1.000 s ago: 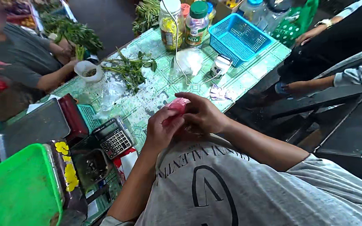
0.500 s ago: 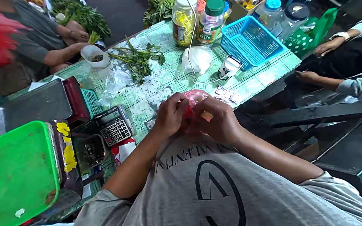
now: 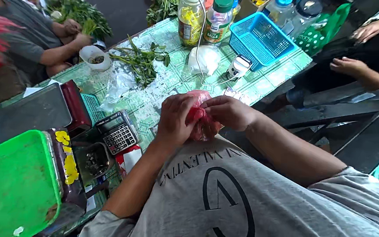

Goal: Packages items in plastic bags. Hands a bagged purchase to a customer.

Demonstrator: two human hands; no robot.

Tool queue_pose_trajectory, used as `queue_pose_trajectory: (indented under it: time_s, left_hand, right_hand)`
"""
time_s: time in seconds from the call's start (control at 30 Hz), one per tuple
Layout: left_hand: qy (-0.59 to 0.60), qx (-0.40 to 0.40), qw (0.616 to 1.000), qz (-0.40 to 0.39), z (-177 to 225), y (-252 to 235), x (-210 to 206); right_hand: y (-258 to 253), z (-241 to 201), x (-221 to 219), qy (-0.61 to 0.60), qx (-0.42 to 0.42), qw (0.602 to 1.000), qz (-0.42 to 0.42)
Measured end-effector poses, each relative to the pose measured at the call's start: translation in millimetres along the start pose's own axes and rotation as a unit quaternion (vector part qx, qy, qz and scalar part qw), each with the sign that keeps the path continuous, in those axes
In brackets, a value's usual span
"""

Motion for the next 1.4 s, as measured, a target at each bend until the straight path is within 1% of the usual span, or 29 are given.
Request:
queue_pose_trajectory:
  time_s: [0.03,0.1,0.17,0.2,0.23,0.27,0.3,0.33,0.37,0.4,0.43,0.47,0.53,0.6,0.63,0.67,0.7,0.8,0.87,0.97,1.03,1.07,1.13,1.2,1.27,1.33,1.4]
  left_hand:
    - [-0.015,-0.035,0.999,0.02,8.5,3.9,3.4]
    - [-0.027,-0.089,0.995,0.044,23.8,6.3,12.2]
    - [-0.049,-0.126,0.99,0.027,34.0,1.3,14.1]
    - [-0.058,-0.139,0.989,0.008,37.7,-1.4,14.2]
    - [-0.07,-0.144,0.987,-0.015,39.8,-3.4,14.6]
    - [-0.087,-0.132,0.986,-0.049,37.9,-3.3,14.1]
    - [-0.102,-0.101,0.984,-0.102,30.2,0.8,10.6]
    - [-0.107,-0.054,0.978,-0.17,16.7,10.1,5.4]
    - [-0.092,-0.001,0.968,-0.231,0.1,22.4,1.8]
    - [-0.061,0.05,0.959,-0.271,-15.1,33.7,1.6]
    - [-0.013,0.094,0.954,-0.283,-25.9,40.4,4.5]
    - [0.055,0.129,0.954,-0.266,-30.5,41.5,8.3]
    - [0.212,0.168,0.945,-0.183,-26.5,34.4,9.3]
    - [0.329,0.198,0.92,-0.076,-25.2,30.0,-1.3]
    - [0.362,0.224,0.904,-0.031,-28.6,28.8,-9.4]
    - [0.377,0.246,0.893,-0.002,-30.7,27.3,-17.4]
    - [0.374,0.255,0.892,0.007,-29.7,25.7,-23.3]
    - [0.355,0.229,0.906,-0.001,-19.8,24.0,-31.0]
    - [0.326,0.222,0.919,0.019,-17.8,25.9,-28.5]
    - [0.284,0.188,0.939,0.056,-17.0,28.3,-22.1]
    - [0.289,0.151,0.944,0.055,-20.4,30.2,-20.0]
    - [0.299,0.146,0.941,0.058,-23.1,32.0,-19.7]
    - [0.327,0.164,0.927,0.078,-27.9,35.4,-19.1]
    - [0.358,0.199,0.906,0.112,-33.4,37.6,-19.0]
    - [0.395,0.225,0.882,0.123,-38.3,37.7,-23.4]
    - [0.427,0.269,0.854,0.125,-41.9,37.3,-28.3]
    - [0.44,0.307,0.836,0.117,-44.9,38.0,-32.4]
  right_hand:
    - [0.6,3.3,1.8,-0.038,-0.01,0.999,0.01]
    - [0.2,4.1,2.7,-0.043,-0.017,0.999,0.025]
    - [0.0,2.8,3.1,-0.017,-0.014,0.999,0.034]
    - [0.5,-0.3,4.9,0.016,0.002,0.999,0.036]
    - [1.6,-8.0,8.0,0.075,0.037,0.996,0.039]
    - [4.6,-20.6,10.9,0.167,0.088,0.981,0.046]
    - [9.7,-33.0,13.6,0.275,0.138,0.949,0.064]
    - [14.9,-39.8,17.6,0.372,0.165,0.908,0.097]
    - [18.6,-39.4,23.4,0.427,0.174,0.878,0.129]
    - [21.4,-33.2,29.6,0.45,0.171,0.863,0.153]
    - [24.8,-25.5,34.2,0.452,0.167,0.859,0.172]
    - [29.4,-20.8,36.3,0.441,0.167,0.862,0.187]
    - [39.2,-25.7,34.6,0.4,0.185,0.872,0.212]
    - [47.3,-37.8,24.2,0.346,0.214,0.888,0.214]
    - [49.8,-42.5,18.2,0.323,0.22,0.898,0.203]
    - [50.1,-45.7,12.5,0.313,0.215,0.906,0.185]
    - [48.8,-48.1,6.3,0.317,0.205,0.911,0.166]
    - [40.5,-54.2,-4.0,0.322,0.186,0.919,0.129]
    - [33.7,-56.2,-6.3,0.303,0.191,0.925,0.129]
    - [26.2,-45.9,-5.0,0.281,0.187,0.933,0.126]
    - [23.5,-37.3,-1.4,0.293,0.184,0.929,0.127]
    - [23.0,-34.4,-0.4,0.296,0.186,0.929,0.124]
    - [22.8,-31.4,0.7,0.3,0.185,0.929,0.118]
    - [21.8,-29.9,0.1,0.298,0.186,0.929,0.12]
    - [22.2,-29.7,-2.2,0.294,0.195,0.927,0.125]
    - [23.5,-31.3,-5.6,0.308,0.216,0.916,0.137]
    - [25.5,-33.4,-7.9,0.339,0.235,0.898,0.153]
Point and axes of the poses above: each hand's wrist, its own y-axis away from the middle knuckle, its own x-axis out of the back of the hand, z = x × y, the point moved 10 cm from there along -y, towards the middle knuckle, and after that the axes turned 7 degrees about y, right-handed, at the moved point
